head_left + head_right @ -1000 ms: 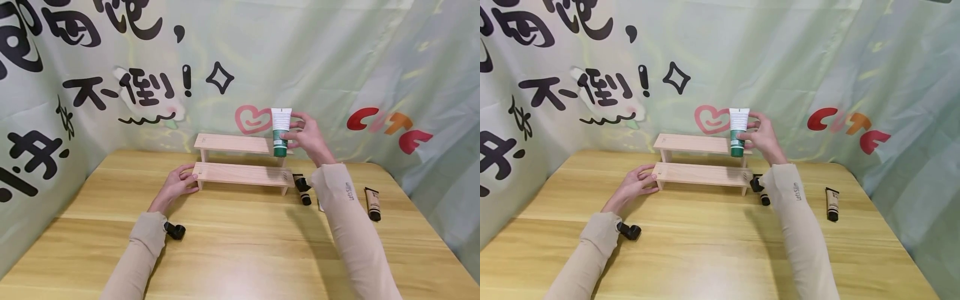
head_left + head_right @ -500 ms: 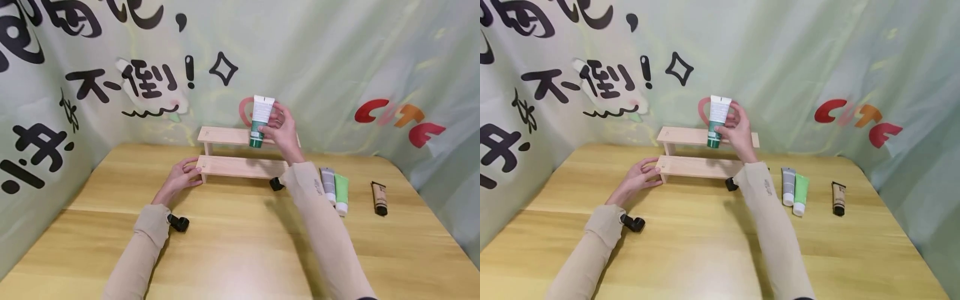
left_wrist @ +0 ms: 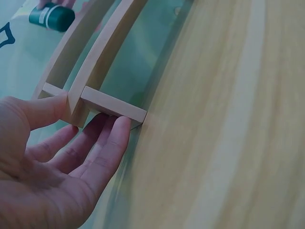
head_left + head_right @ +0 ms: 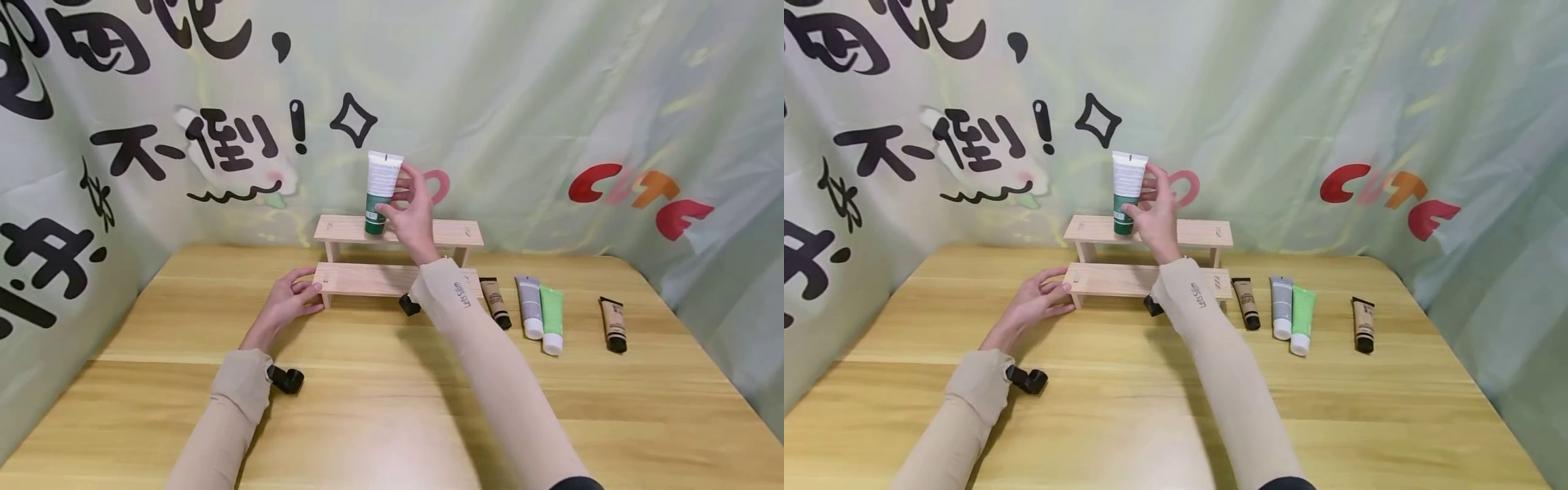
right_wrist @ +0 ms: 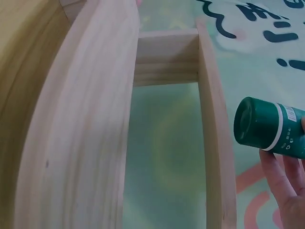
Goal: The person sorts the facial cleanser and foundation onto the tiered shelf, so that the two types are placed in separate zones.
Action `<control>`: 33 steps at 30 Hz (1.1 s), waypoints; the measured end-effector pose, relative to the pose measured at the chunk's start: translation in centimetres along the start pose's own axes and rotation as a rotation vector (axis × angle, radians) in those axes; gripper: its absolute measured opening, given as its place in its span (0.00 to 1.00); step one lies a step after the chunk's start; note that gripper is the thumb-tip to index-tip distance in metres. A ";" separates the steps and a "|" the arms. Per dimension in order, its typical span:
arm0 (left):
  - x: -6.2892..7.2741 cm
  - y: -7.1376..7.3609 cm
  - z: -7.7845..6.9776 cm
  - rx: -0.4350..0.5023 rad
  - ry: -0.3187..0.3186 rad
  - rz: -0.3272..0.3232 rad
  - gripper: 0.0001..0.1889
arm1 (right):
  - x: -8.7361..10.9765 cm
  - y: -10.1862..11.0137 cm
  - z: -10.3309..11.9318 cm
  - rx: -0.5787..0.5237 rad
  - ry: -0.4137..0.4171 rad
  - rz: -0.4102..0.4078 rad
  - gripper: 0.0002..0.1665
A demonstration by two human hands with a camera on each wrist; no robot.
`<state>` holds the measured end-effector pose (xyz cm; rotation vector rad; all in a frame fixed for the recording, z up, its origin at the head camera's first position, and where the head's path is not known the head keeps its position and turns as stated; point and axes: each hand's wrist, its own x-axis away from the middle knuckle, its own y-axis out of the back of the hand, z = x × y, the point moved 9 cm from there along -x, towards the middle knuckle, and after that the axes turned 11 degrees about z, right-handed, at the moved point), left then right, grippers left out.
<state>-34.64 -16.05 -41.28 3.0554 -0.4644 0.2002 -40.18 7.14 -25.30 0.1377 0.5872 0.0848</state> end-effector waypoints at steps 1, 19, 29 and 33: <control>0.0 0.0 0.0 0.001 -0.004 0.004 0.26 | 0.0 -0.3 0.1 0.011 0.005 0.003 0.43; 0.8 -0.4 -0.1 -0.003 -0.021 0.023 0.27 | -0.7 -3.2 0.1 0.180 0.036 0.090 0.38; 0.6 -0.4 -0.1 -0.002 -0.014 0.021 0.27 | -0.6 -2.5 -0.9 0.138 -0.123 0.198 0.37; 0.5 -0.2 -0.1 -0.003 -0.012 0.013 0.27 | -0.4 -0.9 -1.1 0.107 -0.224 0.201 0.36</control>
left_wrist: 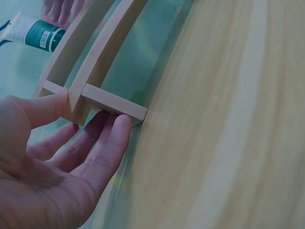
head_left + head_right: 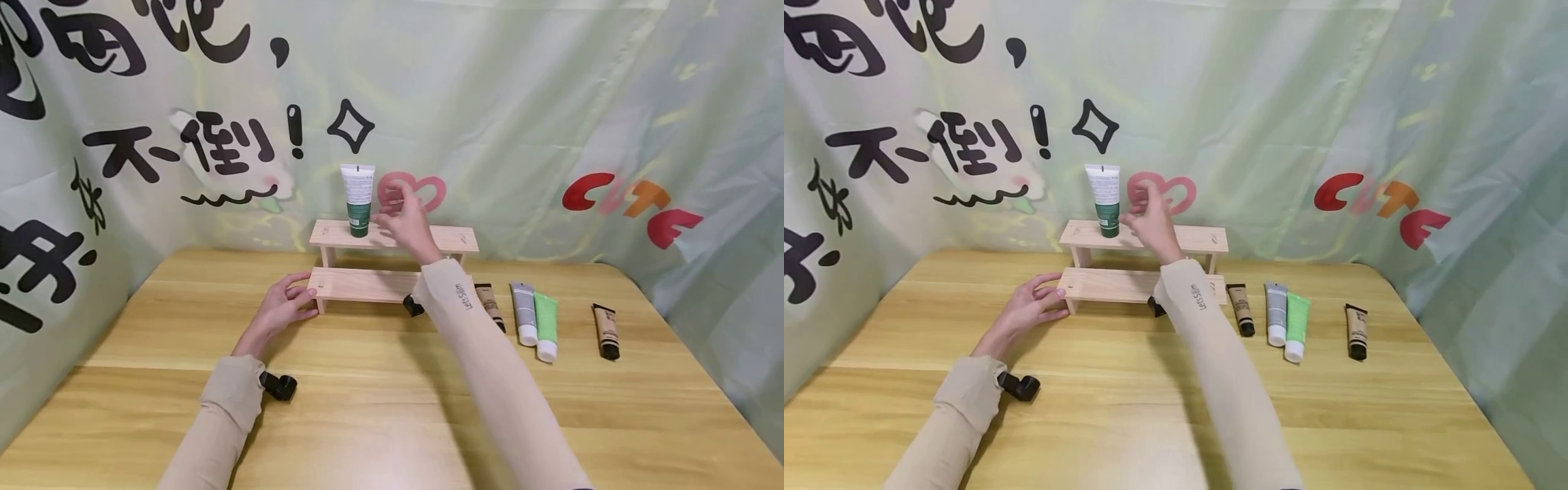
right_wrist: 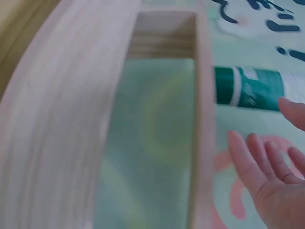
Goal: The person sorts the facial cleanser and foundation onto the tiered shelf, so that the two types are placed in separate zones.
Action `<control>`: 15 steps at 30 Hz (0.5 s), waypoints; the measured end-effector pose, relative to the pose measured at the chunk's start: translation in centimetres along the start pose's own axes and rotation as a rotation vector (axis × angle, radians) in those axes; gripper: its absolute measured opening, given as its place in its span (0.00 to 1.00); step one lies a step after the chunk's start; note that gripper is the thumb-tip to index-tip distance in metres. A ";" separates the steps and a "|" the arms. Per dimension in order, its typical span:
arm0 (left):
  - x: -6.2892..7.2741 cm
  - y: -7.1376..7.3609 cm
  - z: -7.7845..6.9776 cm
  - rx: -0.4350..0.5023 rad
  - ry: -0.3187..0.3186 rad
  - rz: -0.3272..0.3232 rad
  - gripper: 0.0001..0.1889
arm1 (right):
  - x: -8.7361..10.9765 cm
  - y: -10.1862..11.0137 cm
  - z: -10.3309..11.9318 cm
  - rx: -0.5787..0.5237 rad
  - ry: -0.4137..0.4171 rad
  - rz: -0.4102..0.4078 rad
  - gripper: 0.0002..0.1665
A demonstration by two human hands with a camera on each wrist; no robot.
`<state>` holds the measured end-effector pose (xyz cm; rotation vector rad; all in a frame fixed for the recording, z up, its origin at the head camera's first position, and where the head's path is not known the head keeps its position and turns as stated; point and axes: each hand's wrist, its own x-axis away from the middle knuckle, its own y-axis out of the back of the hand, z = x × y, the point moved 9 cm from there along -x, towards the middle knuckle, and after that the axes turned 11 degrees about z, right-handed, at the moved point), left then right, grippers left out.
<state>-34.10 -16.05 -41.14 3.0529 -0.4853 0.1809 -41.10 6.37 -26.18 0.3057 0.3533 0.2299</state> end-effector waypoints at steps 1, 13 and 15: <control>0.0 0.0 0.0 0.002 0.003 -0.001 0.27 | 0.2 0.5 0.0 -0.001 -0.012 0.000 0.36; 0.0 0.1 0.1 0.008 0.006 0.000 0.27 | 3.6 6.7 -0.8 -0.090 -0.122 0.032 0.35; 0.0 0.1 0.1 0.014 0.007 -0.003 0.27 | 4.1 7.6 -1.0 -0.105 -0.138 0.031 0.36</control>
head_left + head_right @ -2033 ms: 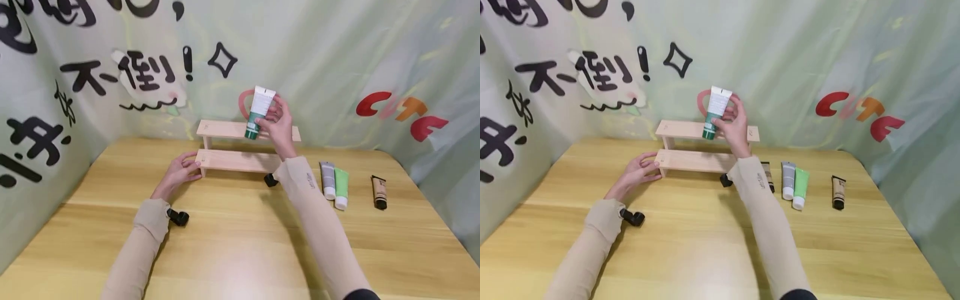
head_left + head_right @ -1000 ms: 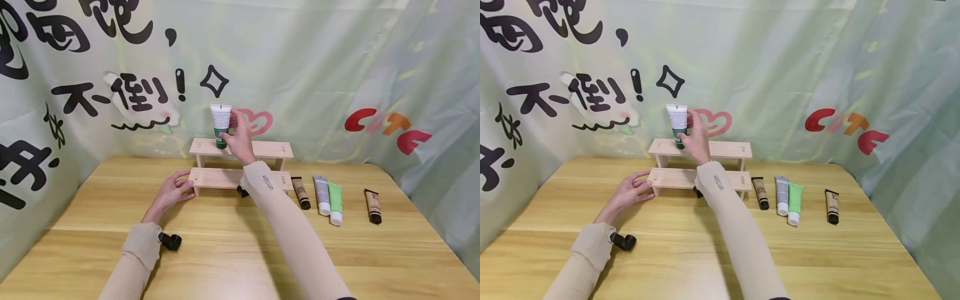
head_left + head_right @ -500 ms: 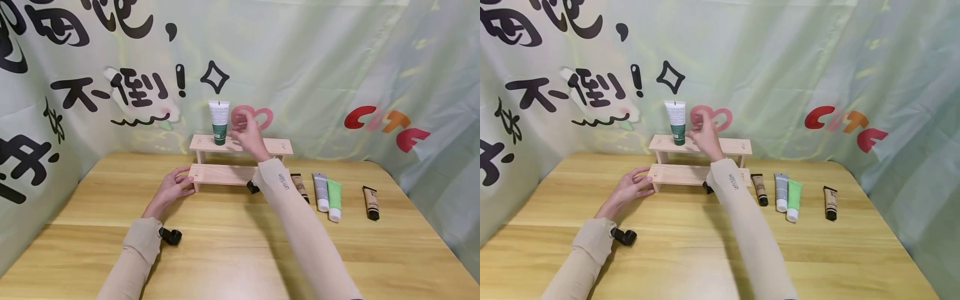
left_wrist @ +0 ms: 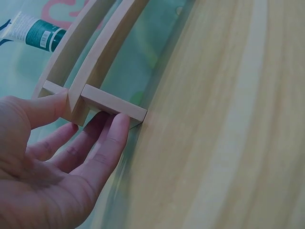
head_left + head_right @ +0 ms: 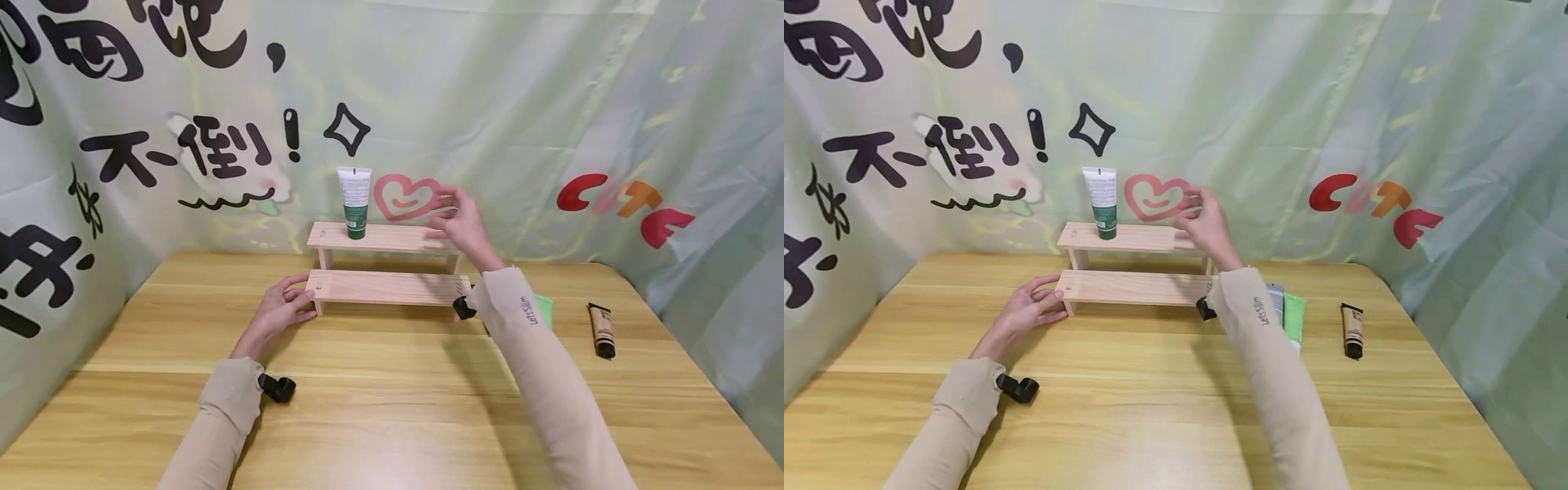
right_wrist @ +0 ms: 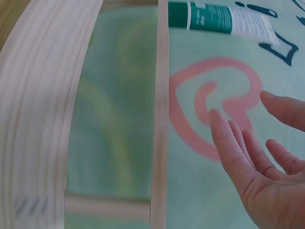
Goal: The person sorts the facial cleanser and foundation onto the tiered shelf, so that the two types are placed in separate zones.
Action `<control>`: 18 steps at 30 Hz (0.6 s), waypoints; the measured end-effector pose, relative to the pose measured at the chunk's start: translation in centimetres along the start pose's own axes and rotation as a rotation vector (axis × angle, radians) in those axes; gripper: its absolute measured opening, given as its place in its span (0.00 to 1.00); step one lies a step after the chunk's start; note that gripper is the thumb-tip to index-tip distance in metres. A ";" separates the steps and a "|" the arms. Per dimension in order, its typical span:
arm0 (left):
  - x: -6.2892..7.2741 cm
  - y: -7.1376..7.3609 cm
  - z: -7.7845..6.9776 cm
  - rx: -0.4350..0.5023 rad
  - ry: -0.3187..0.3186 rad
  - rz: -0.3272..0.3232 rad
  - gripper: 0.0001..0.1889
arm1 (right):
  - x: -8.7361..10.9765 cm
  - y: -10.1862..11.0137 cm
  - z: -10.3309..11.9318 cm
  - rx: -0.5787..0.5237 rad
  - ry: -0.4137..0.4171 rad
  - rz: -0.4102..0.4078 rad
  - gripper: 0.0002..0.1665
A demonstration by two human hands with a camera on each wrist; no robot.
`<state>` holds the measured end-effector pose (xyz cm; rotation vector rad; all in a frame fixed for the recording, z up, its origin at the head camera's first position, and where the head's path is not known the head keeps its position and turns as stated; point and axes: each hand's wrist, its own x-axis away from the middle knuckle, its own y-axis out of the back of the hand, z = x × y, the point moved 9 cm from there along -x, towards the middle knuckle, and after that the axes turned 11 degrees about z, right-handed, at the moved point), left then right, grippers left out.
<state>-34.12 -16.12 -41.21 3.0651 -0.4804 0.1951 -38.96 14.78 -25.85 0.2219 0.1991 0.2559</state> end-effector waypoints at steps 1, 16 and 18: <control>0.0 0.0 0.0 0.005 0.000 -0.002 0.27 | 0.3 0.5 -0.1 0.007 -0.006 -0.001 0.36; 0.0 0.3 0.3 0.020 0.006 -0.009 0.26 | 4.4 6.2 -1.7 0.053 -0.032 -0.043 0.37; 0.0 0.2 0.3 0.020 0.005 -0.010 0.26 | 4.9 6.8 -2.1 0.069 -0.048 -0.048 0.37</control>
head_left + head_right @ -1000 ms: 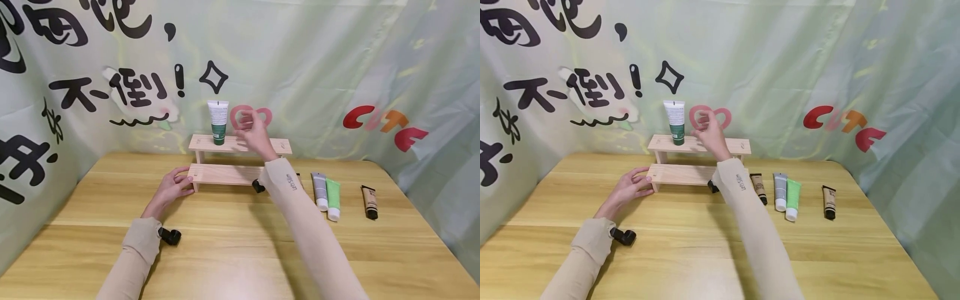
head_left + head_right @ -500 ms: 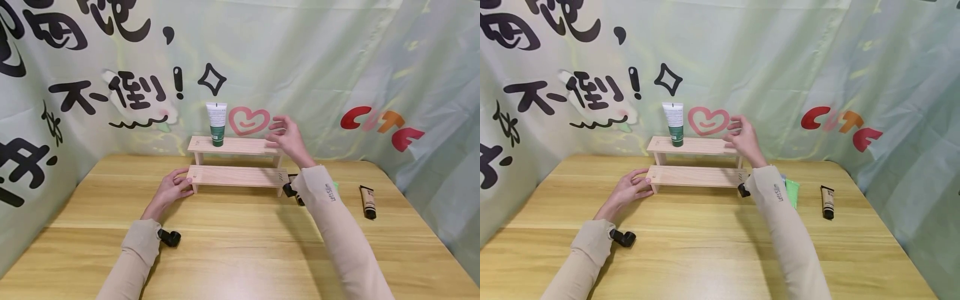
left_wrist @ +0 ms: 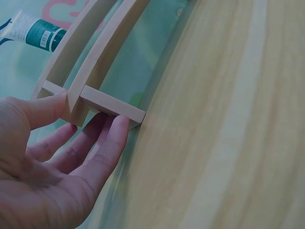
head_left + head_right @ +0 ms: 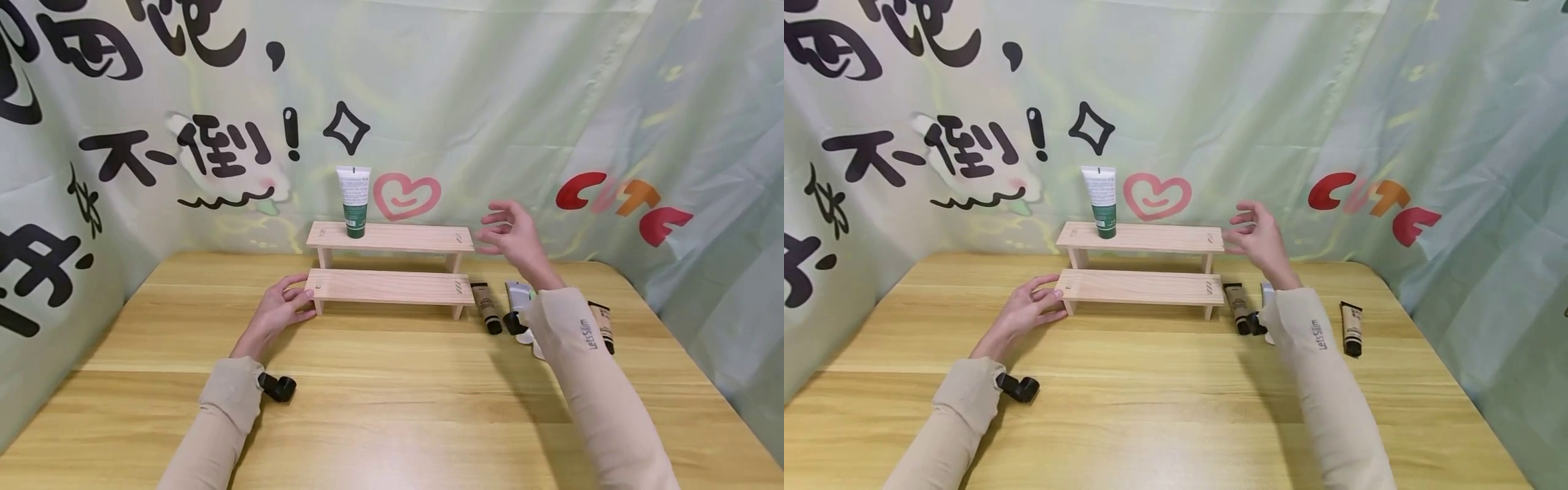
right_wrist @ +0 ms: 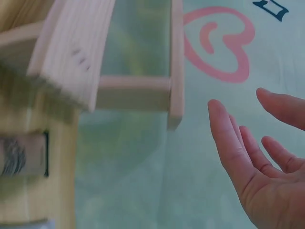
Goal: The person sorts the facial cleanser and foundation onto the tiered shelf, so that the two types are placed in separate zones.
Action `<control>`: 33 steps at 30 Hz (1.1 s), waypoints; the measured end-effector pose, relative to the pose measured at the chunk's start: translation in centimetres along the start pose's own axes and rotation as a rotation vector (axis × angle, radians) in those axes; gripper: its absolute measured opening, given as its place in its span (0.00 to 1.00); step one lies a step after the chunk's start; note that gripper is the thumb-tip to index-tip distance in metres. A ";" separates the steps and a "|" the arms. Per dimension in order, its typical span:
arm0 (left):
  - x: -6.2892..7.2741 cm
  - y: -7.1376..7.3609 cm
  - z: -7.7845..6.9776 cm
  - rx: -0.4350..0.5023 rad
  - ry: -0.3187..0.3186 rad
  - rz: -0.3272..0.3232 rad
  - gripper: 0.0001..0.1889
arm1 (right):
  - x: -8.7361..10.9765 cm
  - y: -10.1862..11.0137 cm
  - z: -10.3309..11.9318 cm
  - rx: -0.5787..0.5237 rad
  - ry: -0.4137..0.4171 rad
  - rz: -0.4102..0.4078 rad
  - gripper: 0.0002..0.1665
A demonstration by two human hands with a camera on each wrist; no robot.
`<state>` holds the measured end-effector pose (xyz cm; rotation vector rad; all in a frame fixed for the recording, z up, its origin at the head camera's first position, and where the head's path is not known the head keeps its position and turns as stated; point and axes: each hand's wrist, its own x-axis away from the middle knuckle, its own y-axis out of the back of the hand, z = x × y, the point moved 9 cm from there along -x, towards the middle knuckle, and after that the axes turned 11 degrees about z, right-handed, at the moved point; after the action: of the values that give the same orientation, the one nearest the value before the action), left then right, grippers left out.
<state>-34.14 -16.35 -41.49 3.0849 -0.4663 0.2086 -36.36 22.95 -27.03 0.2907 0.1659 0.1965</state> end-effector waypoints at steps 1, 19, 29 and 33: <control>0.0 0.0 0.0 0.002 -0.001 -0.001 0.26 | 0.2 0.3 -0.2 0.012 -0.007 -0.004 0.37; 0.3 -0.3 0.0 0.015 -0.013 -0.001 0.27 | 4.8 4.6 -4.7 0.099 -0.093 -0.005 0.36; 0.1 -0.2 0.2 0.011 -0.004 -0.011 0.26 | 7.3 6.7 -7.4 0.150 -0.175 -0.025 0.39; 0.1 0.0 0.0 -0.001 -0.007 -0.007 0.26 | 8.1 7.2 -8.8 0.171 -0.235 -0.018 0.40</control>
<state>-34.00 -16.36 -41.52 3.0870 -0.4562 0.1974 -31.42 33.79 -34.23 0.4791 -0.0480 0.1288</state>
